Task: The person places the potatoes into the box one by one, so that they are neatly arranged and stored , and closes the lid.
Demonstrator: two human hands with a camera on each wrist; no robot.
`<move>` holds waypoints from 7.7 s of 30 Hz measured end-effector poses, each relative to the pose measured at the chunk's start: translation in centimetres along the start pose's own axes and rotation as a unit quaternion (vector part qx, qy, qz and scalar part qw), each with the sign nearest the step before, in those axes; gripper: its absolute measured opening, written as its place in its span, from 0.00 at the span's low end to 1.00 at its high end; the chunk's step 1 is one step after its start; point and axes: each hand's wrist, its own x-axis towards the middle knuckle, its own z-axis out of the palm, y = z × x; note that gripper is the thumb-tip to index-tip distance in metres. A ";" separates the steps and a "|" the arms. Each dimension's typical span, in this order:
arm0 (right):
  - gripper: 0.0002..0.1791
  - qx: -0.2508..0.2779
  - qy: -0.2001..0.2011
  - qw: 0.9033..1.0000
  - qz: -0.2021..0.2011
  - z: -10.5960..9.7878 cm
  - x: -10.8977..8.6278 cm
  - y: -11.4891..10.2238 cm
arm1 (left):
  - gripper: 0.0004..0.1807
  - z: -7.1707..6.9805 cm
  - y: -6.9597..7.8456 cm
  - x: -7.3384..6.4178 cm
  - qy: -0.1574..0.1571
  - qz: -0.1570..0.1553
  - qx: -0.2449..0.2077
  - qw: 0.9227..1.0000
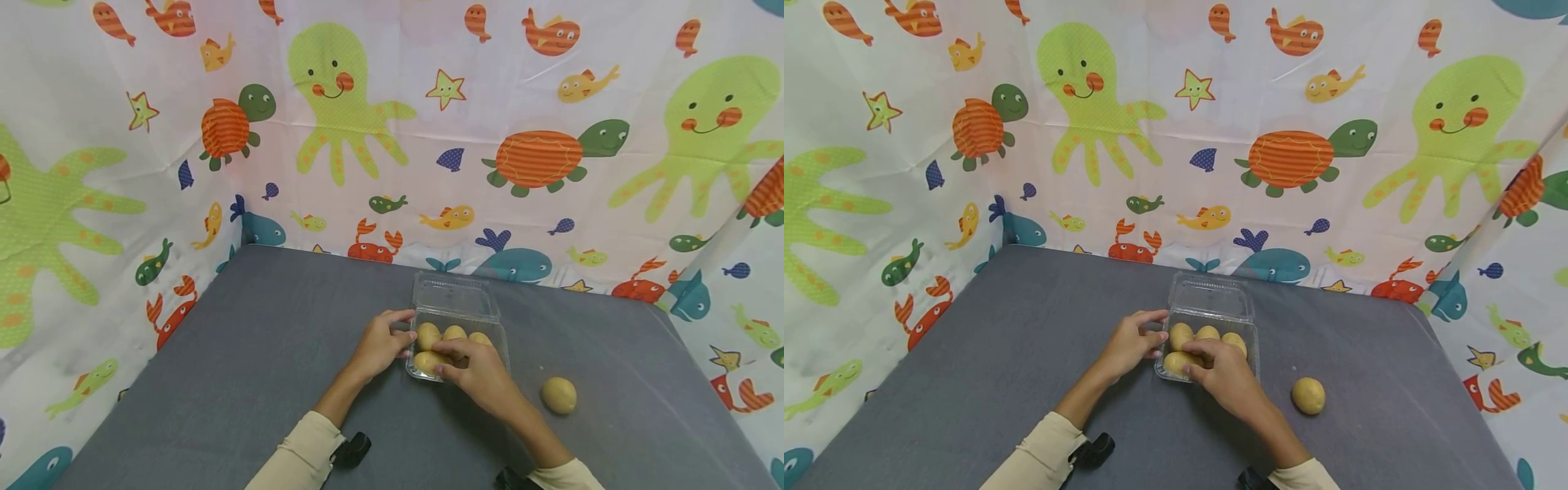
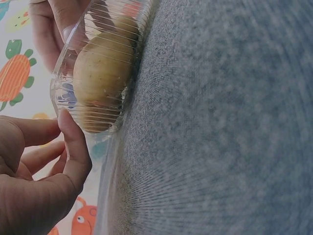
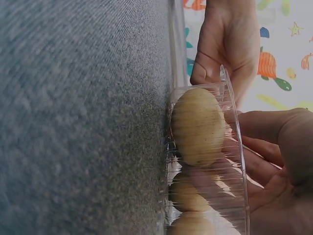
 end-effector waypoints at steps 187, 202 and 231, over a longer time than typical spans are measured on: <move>0.43 -0.086 -0.016 0.945 0.315 -14.1 -11.1 9.0 | 0.25 -0.1 -0.1 -0.3 -0.009 0.000 -0.006 1.000; 0.40 -0.086 -0.033 0.942 0.323 -14.5 -11.3 9.3 | 0.25 -0.1 0.0 -0.2 -0.004 -0.002 -0.003 1.000; 0.40 -0.122 0.015 0.951 0.284 -14.0 -11.2 8.7 | 0.25 -0.1 -0.1 -0.2 -0.003 0.000 0.001 1.000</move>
